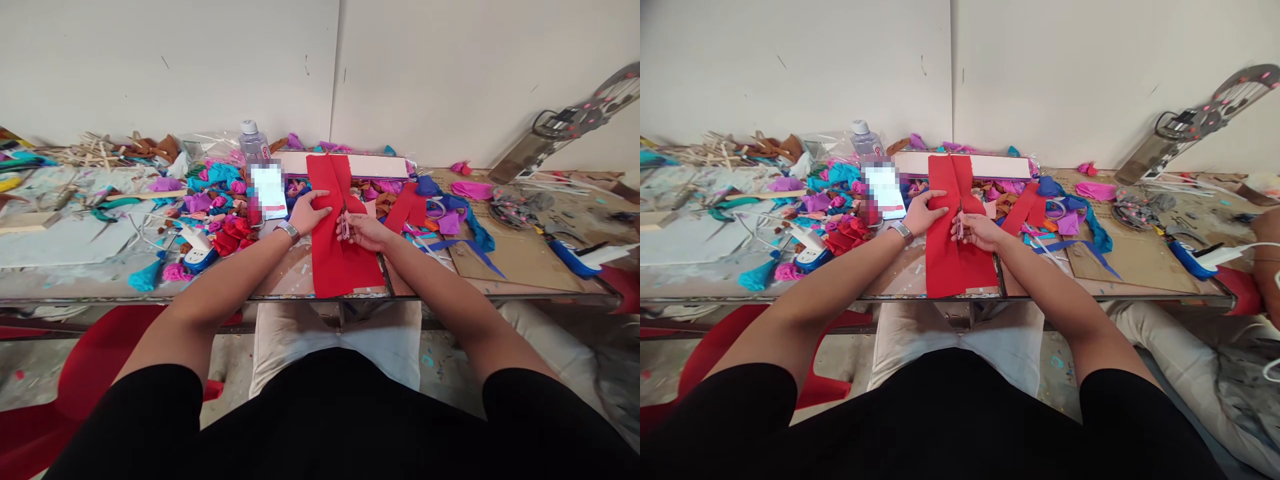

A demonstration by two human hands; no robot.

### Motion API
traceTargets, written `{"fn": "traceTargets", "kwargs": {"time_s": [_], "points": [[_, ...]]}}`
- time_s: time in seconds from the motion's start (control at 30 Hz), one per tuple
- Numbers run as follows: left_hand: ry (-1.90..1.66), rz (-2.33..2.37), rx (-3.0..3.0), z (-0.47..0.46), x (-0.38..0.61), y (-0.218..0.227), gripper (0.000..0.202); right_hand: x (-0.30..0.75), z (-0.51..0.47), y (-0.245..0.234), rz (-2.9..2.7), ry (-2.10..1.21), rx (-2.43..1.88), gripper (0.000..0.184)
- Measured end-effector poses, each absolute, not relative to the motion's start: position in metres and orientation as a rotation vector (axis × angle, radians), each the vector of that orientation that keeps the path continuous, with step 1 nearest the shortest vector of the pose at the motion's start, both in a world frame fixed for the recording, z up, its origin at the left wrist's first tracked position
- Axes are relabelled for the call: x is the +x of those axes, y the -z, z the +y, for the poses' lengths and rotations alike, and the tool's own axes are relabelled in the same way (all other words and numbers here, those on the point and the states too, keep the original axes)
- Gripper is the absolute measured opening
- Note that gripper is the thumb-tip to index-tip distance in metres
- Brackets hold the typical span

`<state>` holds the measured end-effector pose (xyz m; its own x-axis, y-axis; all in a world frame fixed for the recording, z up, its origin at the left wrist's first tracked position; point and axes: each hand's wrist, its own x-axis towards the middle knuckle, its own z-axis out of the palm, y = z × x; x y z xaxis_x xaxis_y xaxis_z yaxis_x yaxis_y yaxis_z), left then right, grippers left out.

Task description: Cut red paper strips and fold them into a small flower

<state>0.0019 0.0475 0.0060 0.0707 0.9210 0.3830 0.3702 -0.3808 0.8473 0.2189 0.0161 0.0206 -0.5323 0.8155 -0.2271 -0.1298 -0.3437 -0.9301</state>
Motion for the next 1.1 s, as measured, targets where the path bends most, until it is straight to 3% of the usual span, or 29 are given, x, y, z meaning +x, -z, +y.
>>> {"fn": "traceTargets", "kwargs": {"time_s": [0.6, 0.87, 1.1], "points": [[-1.323, 1.270, 1.838, 0.0491, 0.0013, -0.0048, 0.047, 0.2184, 0.0170, -0.0188, -1.255, -1.919, -0.970, 0.021], [-1.373, 1.273, 1.862, 0.0491, 0.0002, -0.0066, 0.033, 0.2177, 0.0126, -0.0258, -1.264, -1.920, -0.959, 0.024], [-1.403, 1.290, 1.865, 0.0493, -0.0012, -0.0091, 0.041, 0.2188, 0.0114, -0.0271, -1.327, -1.933, -0.948, 0.028]]}}
